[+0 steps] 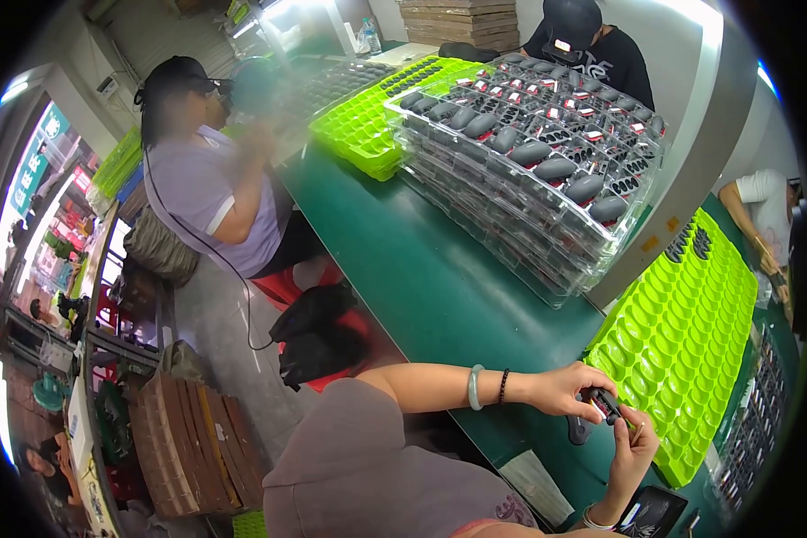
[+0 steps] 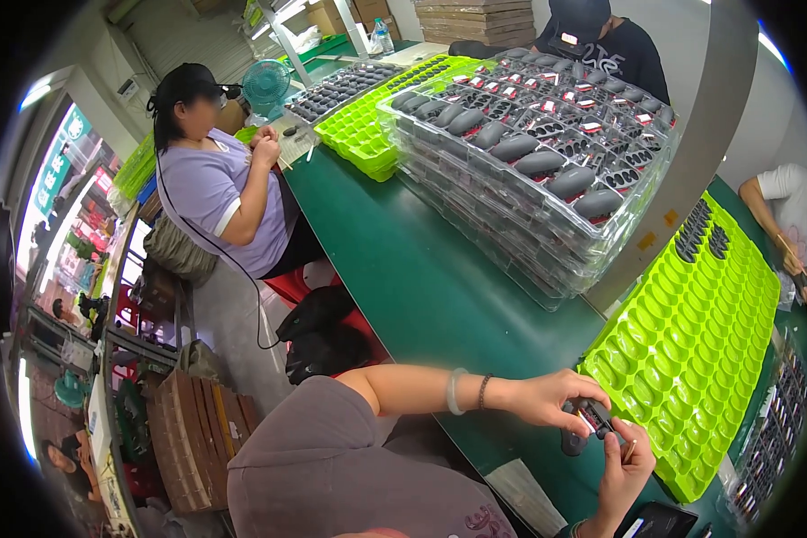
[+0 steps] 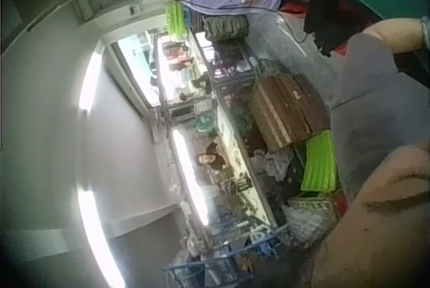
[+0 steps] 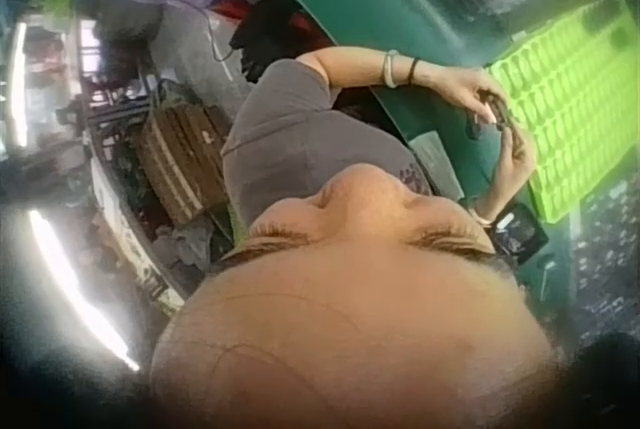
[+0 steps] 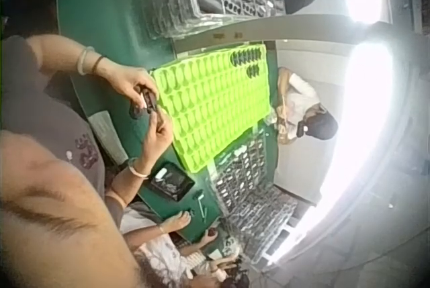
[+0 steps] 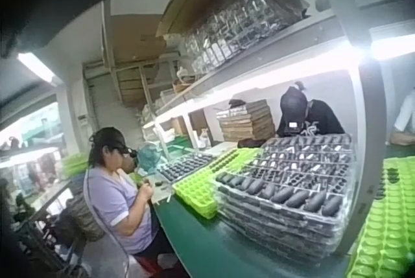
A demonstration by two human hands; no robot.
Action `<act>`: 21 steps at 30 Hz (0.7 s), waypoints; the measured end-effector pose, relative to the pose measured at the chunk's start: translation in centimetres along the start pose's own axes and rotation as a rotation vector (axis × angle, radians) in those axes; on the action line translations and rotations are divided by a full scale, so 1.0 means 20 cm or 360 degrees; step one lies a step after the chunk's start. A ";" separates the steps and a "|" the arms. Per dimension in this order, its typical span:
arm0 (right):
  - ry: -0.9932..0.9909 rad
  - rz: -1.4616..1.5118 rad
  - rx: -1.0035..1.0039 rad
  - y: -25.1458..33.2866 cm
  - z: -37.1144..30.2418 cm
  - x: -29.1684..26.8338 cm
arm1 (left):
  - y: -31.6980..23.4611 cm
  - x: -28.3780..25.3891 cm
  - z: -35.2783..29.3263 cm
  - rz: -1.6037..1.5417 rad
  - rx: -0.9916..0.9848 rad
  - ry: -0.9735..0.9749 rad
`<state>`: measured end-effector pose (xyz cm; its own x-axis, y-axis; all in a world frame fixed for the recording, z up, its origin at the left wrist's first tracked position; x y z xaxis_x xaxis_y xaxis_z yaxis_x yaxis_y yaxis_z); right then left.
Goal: The person assembles small plastic or rubber components by hand, inserting small pins into plastic housings from a tray using a wooden pick.
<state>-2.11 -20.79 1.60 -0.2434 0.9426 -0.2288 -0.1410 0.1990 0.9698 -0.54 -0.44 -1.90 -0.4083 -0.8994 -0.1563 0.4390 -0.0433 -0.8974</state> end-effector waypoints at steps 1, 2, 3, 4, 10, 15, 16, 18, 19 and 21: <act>0.0033 -0.0021 0.0006 0.00 0.00 0.00 | 0.00 0.00 0.00 0.0022 -0.0022 0.0036; 0.0064 -0.0043 0.0013 0.00 0.00 -0.01 | 0.00 -0.01 0.00 0.0018 -0.0021 0.0039; 0.0060 -0.0046 0.0015 -0.02 0.00 -0.01 | -0.01 -0.01 0.00 0.0038 -0.0014 0.0039; 0.0035 -0.0090 -0.0106 -0.05 0.00 -0.02 | -0.01 -0.01 0.00 0.0059 -0.0007 0.0039; -0.0152 0.0047 -0.0106 -0.02 -0.01 -0.04 | -0.01 -0.02 0.01 0.0094 -0.0027 0.0031; -0.0280 -0.0033 -0.0040 -0.04 -0.01 -0.04 | 0.00 -0.01 0.01 0.0120 -0.0013 0.0041; -0.0265 -0.0047 0.0018 -0.01 -0.01 -0.04 | 0.01 -0.01 0.01 0.0132 -0.0005 0.0044; -0.0256 -0.0066 0.0078 0.01 -0.02 -0.03 | 0.01 -0.01 0.00 0.0094 -0.0005 0.0031; -0.0250 -0.0087 0.0075 0.01 -0.02 -0.02 | 0.01 -0.01 0.00 0.0059 -0.0006 0.0014; -0.0243 -0.0111 0.0066 0.00 -0.01 -0.02 | 0.02 -0.01 0.00 0.0051 -0.0001 0.0009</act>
<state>-2.28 -21.16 1.61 -0.0852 0.9552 -0.2833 -0.1119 0.2733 0.9554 -0.36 -0.36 -2.19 -0.3983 -0.8979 -0.1875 0.4517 -0.0142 -0.8920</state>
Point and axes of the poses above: each hand's wrist, its own z-axis towards the middle knuckle, its own x-axis out of the palm, y = z × x, the point moved 1 cm from there along z, towards the middle knuckle, and after that the axes turned 3 degrees about x, right-handed, at the moved point
